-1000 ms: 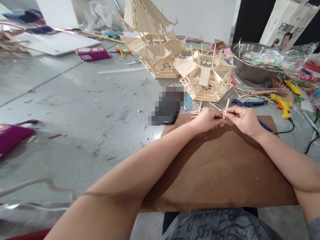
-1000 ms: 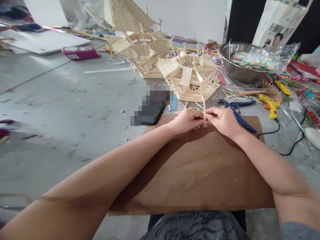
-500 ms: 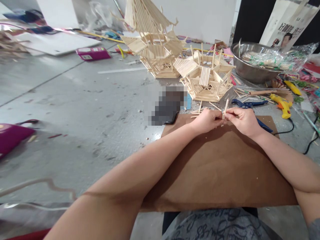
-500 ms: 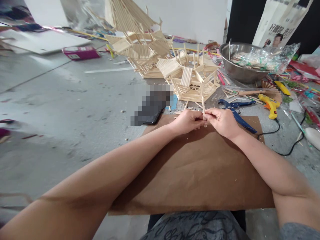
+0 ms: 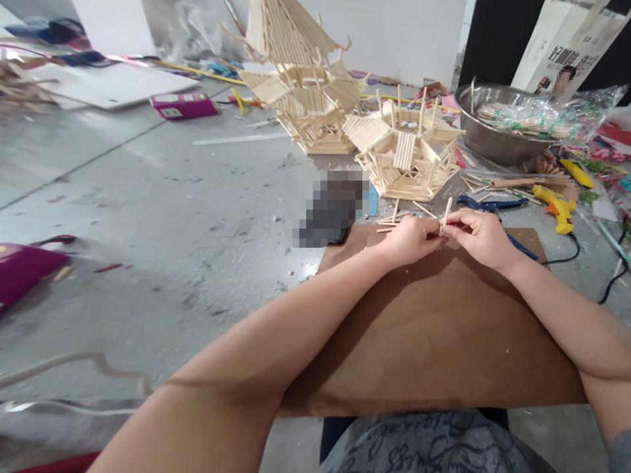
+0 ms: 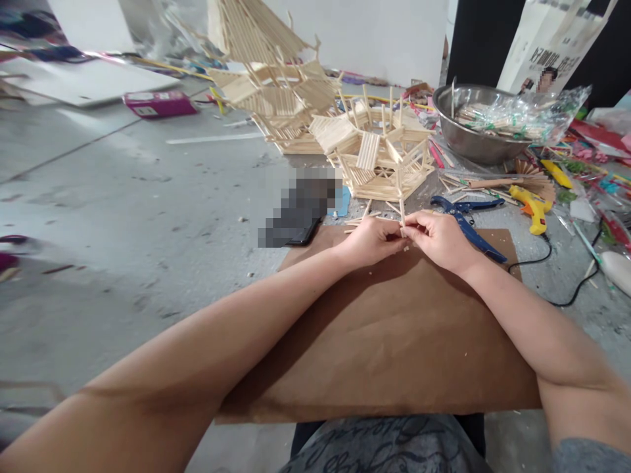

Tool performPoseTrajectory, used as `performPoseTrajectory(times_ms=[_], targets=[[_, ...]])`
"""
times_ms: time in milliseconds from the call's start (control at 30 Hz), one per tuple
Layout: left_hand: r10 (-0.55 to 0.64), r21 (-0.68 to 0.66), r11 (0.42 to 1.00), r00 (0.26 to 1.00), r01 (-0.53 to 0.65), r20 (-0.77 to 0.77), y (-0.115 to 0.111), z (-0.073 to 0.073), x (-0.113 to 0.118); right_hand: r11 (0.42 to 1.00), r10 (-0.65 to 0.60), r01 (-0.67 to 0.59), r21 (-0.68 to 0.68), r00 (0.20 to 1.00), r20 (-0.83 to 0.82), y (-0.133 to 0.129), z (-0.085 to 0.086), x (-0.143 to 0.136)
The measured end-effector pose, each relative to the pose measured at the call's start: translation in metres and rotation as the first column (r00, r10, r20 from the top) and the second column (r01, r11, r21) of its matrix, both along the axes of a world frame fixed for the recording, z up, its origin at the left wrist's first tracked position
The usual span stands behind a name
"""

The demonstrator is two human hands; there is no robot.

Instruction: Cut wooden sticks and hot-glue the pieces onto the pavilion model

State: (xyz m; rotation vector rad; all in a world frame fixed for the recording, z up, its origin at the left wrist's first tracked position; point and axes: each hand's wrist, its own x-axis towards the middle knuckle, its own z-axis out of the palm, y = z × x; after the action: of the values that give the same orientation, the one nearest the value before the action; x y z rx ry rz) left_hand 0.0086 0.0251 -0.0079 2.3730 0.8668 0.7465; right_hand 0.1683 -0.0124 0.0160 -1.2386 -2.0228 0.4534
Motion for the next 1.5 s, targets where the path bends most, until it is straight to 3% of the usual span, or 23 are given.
performPoseTrajectory(times_ms=[200,300,467,667,900,1067,1333,1433,1500], targets=[[-0.003,0.011,1.0,1.0,0.003,-0.007,-0.001,0.0,0.002,0.999,0.016,-0.019,0.046,0.998,0.054,-0.001,-0.001,0.0],[0.004,-0.047,0.999,1.0,-0.004,-0.003,-0.001,0.002,0.001,0.997,0.026,-0.033,0.076,0.996,0.09,0.0,-0.001,0.0],[-0.08,-0.146,0.986,0.997,0.08,0.005,0.001,0.006,-0.003,0.996,0.045,-0.055,0.072,0.989,0.139,-0.001,0.001,-0.001],[-0.125,-0.269,0.954,0.991,0.135,0.054,0.005,0.001,-0.004,0.997,0.054,-0.061,0.048,0.988,0.145,-0.001,0.003,-0.001],[-0.084,-0.18,0.98,0.996,0.086,0.016,0.002,0.004,-0.002,0.999,-0.02,0.013,0.045,0.987,0.161,-0.002,-0.001,-0.001],[-0.058,-0.17,0.984,0.998,0.058,0.011,-0.001,0.006,-0.001,0.999,0.004,-0.013,0.045,0.981,0.192,-0.003,0.002,-0.003],[-0.122,-0.44,0.887,0.99,0.141,0.07,0.006,0.004,-0.005,0.999,0.019,-0.028,0.041,0.98,0.2,-0.001,0.004,-0.003],[-0.16,-0.487,0.855,0.984,0.179,0.081,0.01,0.002,-0.006,0.999,0.012,-0.019,0.032,0.978,0.21,-0.001,0.003,-0.003],[-0.16,-0.467,0.864,0.982,0.186,0.096,0.012,0.0,-0.006,1.0,0.006,-0.011,0.025,0.976,0.217,-0.001,0.003,-0.003]])
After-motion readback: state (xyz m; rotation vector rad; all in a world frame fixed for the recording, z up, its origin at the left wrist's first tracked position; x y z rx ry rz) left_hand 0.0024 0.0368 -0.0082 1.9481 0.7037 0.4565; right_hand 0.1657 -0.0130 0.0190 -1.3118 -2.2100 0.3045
